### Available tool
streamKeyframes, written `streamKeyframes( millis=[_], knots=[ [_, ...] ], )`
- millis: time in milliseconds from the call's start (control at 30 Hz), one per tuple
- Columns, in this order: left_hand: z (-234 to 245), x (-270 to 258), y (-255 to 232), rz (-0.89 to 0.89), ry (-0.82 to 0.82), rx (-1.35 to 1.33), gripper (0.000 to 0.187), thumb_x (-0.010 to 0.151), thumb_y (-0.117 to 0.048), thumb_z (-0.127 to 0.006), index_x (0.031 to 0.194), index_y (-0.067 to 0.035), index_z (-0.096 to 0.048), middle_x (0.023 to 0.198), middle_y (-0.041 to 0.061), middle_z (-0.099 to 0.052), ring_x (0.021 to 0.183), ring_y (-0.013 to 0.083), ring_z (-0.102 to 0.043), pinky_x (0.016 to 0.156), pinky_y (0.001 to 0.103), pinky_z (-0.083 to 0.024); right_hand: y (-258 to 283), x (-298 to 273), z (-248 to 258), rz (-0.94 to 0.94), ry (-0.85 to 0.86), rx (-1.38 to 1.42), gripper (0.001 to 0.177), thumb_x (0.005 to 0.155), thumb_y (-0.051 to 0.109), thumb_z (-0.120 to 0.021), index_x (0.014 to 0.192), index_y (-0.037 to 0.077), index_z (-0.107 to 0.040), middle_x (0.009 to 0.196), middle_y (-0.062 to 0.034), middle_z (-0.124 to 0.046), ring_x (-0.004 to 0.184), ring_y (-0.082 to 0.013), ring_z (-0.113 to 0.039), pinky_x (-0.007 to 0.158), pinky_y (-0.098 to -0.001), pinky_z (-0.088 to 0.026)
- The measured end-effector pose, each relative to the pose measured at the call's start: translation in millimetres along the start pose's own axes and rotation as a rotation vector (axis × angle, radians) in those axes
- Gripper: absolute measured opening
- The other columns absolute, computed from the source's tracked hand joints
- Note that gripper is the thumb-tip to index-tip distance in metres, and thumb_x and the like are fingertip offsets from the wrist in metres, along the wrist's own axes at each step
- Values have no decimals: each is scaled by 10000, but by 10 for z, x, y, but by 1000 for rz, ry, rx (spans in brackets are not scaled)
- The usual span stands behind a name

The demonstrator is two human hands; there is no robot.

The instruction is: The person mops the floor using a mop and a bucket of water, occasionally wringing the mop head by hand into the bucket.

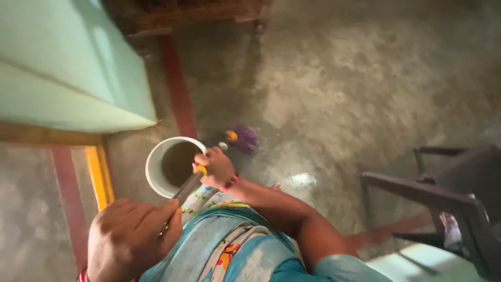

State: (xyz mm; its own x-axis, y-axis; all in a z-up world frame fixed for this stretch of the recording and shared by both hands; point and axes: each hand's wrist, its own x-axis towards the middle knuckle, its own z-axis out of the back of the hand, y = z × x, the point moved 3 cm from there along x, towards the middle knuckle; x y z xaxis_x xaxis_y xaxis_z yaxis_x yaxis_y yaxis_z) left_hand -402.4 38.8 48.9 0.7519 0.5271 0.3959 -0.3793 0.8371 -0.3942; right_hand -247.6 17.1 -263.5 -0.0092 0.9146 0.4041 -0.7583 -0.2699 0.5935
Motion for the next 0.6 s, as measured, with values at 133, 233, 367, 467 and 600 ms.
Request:
streamKeyframes(
  millis=[133, 233, 367, 467, 600],
  knots=[
    [32, -252, 364, 28, 33, 69, 113, 791, -182, -792, 787, -93, -724, 540, 31, -605, 480, 238, -585, 490, 407, -457, 88, 704, -799, -36, 23, 122, 139, 862, 195, -741, 927, 121, -644, 949, -60, -672, 956, -321, -641, 898, -433, -525],
    [-188, -316, 624, 56, 69, 35, 134, 762, -220, -799, 751, -115, -717, 539, 42, -607, 480, 255, -585, 482, 408, -465, 84, 981, -1211, -38, 122, 191, 184, 838, 217, -745, 971, 109, -678, 1044, -68, -713, 1019, -336, -630, 915, -425, -520],
    [-97, -427, 872, 131, -10, -72, 122, 714, -200, -825, 691, -155, -714, 548, 15, -622, 486, 246, -590, 486, 395, -473, 161, 1119, -1317, -68, 205, 186, 181, 851, 246, -726, 974, 118, -690, 1057, -64, -729, 1033, -333, -630, 911, -431, -509],
    [109, -459, 869, 61, -118, -108, 129, 697, -168, -832, 769, -146, -727, 634, -1, -657, 533, 229, -606, 522, 376, -489, 244, 1052, -1159, 15, 248, 117, 135, 895, 261, -704, 938, 138, -670, 1006, -45, -723, 1003, -273, -657, 931, -419, -504],
    [250, -348, 741, 43, -107, -163, 196, 691, -221, -884, 808, -143, -747, 629, 6, -644, 542, 221, -615, 502, 364, -480, 295, 792, -719, 55, 205, 119, 121, 835, 247, -719, 890, 154, -663, 893, -36, -701, 935, -262, -652, 896, -411, -500]
  ],
)
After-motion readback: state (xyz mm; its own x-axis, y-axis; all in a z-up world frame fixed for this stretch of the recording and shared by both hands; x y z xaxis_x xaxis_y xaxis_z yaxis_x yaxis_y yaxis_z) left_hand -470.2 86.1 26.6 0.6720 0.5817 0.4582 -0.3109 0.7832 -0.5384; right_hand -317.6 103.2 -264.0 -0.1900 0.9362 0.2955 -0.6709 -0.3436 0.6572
